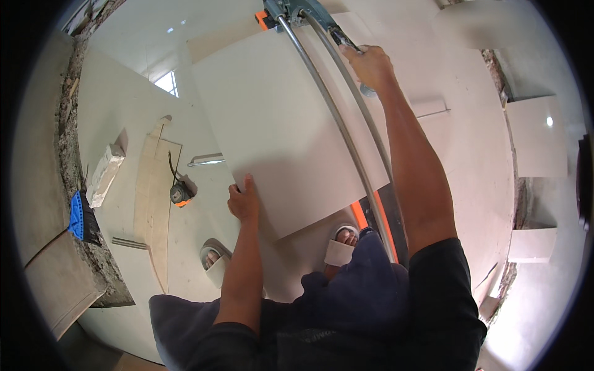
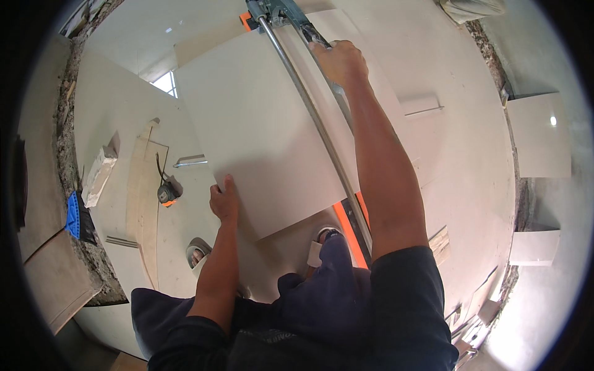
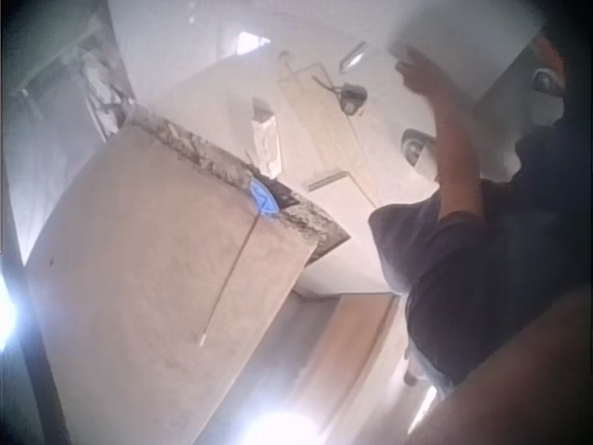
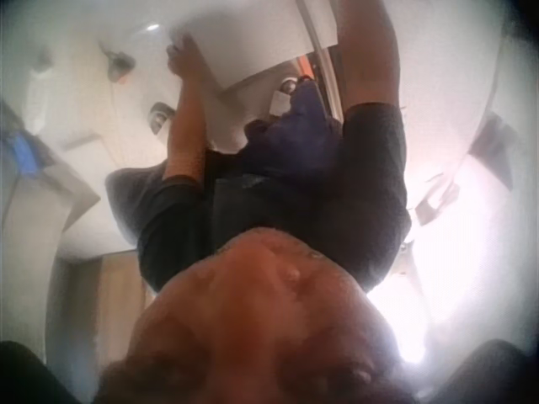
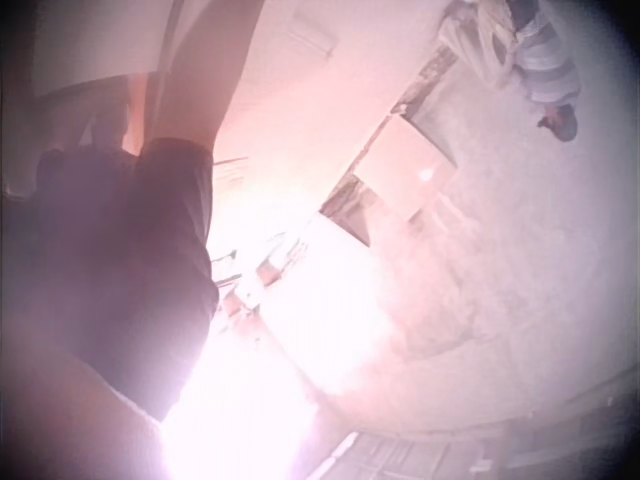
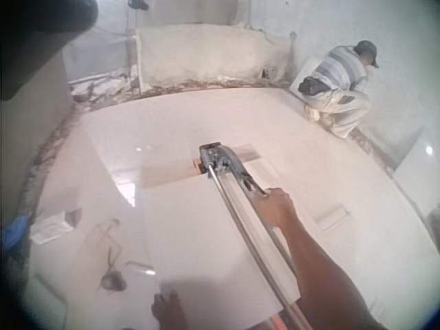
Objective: The person measures and cuts a large ceramic tile using a manual tile cutter, then mixes cement in a bucket and applies it to the floor with a trowel. The person handles the tile, tape measure, tile cutter, bucket, and trowel during the process.
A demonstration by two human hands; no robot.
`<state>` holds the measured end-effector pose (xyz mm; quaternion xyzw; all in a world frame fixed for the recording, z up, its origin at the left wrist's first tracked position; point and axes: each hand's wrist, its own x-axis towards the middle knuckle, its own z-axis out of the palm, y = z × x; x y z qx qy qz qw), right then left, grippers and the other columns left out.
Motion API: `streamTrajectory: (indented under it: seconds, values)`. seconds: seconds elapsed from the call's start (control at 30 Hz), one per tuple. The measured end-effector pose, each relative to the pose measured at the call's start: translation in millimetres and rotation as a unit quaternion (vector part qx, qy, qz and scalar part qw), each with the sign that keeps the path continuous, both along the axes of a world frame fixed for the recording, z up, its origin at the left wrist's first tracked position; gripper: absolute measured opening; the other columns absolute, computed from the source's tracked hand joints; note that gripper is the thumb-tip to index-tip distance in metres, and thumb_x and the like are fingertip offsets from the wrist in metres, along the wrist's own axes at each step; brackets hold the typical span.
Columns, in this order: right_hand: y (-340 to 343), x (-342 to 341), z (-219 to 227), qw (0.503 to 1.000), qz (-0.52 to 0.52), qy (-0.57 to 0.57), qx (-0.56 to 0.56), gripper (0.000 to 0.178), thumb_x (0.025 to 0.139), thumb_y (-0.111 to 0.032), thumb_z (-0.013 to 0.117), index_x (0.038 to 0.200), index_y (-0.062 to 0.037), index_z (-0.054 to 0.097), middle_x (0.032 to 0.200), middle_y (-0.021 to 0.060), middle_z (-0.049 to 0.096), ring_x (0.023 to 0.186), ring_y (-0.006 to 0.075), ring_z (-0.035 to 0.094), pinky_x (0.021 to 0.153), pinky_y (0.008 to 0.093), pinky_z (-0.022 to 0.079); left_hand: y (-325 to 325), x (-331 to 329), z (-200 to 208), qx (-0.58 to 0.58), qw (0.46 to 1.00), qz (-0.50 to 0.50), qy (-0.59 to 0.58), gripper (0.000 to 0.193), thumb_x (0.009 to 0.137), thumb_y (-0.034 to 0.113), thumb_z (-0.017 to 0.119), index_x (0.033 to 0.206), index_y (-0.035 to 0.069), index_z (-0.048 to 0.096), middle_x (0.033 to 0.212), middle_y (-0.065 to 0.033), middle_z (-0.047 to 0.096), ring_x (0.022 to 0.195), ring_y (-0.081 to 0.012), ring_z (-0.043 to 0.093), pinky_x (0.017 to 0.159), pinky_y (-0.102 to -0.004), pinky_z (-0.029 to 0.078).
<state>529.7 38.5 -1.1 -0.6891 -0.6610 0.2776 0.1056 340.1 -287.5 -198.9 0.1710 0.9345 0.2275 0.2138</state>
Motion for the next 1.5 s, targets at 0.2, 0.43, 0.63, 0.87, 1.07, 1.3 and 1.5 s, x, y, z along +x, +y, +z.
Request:
streamTrajectory:
  seconds: [0.2,0.43,0.63,0.87,1.07,1.3,1.5]
  values:
    - [-1,0,1,1.0,0.009,-0.014,-0.014,0.057,0.078,-0.057,0.056,0.093,-0.0017,0.063,0.088,0.015,0.066,0.087,0.0294,0.063,0.077,0.0403,0.049,-2,-2,-4,0.019,1.0,-0.002,0.01,0.065,0.076,0.062,0.058,0.097,0.001,0.059,0.087,-0.0181,0.066,0.086,-0.0376,0.061,0.08,-0.0454,0.046]
    - [-4,-2,15,0.999,0.01,-0.033,-0.005,0.061,0.079,-0.059,0.053,0.102,-0.0031,0.065,0.102,0.0164,0.066,0.1,0.0306,0.061,0.086,0.0402,0.047,-1,-4,-4,0.034,0.999,-0.008,0.004,0.064,0.077,0.062,0.058,0.097,0.001,0.06,0.086,-0.0181,0.066,0.085,-0.0374,0.062,0.079,-0.0456,0.046]
    - [-14,-6,17,0.981,-0.002,-0.034,0.191,0.094,0.078,-0.079,0.033,0.135,-0.0054,0.041,0.123,0.0225,0.052,0.115,0.0352,0.052,0.096,0.0464,0.04,-3,-3,-8,0.045,0.999,-0.009,0.012,0.061,0.077,0.06,0.059,0.093,0.001,0.059,0.083,-0.0171,0.066,0.081,-0.0361,0.063,0.075,-0.0453,0.047]
    - [-8,4,4,0.981,0.075,-0.096,0.149,0.085,0.075,-0.073,0.047,0.118,0.0001,0.053,0.11,0.0193,0.059,0.1,0.0339,0.06,0.089,0.0434,0.045,-1,-1,-1,0.07,0.998,0.001,0.009,0.058,0.078,0.058,0.06,0.087,0.0,0.059,0.078,-0.0164,0.065,0.075,-0.0343,0.063,0.072,-0.044,0.047]
    - [-9,21,26,0.985,0.141,-0.098,-0.019,0.057,0.074,-0.053,0.06,0.098,-0.0007,0.064,0.088,0.0159,0.066,0.085,0.03,0.063,0.075,0.0424,0.049,2,3,7,0.043,0.999,-0.008,0.01,0.059,0.079,0.056,0.06,0.09,-0.002,0.059,0.079,-0.0166,0.065,0.075,-0.0334,0.062,0.072,-0.0426,0.046]
    - [-147,124,59,0.982,0.119,-0.135,-0.056,0.054,0.079,-0.054,0.055,0.102,-0.0054,0.059,0.086,0.0176,0.066,0.086,0.0344,0.063,0.077,0.0435,0.048,2,2,16,0.051,0.998,-0.016,-0.034,0.062,0.08,0.056,0.057,0.097,-0.004,0.058,0.092,-0.0163,0.064,0.084,-0.0298,0.061,0.076,-0.0403,0.046]
    - [-338,242,79,0.977,-0.062,-0.114,-0.169,0.048,0.076,-0.039,0.068,0.108,-0.0045,0.06,0.08,0.0133,0.066,0.076,0.0254,0.067,0.072,0.0354,0.051,-1,-4,17,0.079,0.995,-0.028,-0.045,0.064,0.083,0.057,0.05,0.107,-0.002,0.055,0.094,-0.016,0.063,0.089,-0.0295,0.061,0.08,-0.0395,0.046]
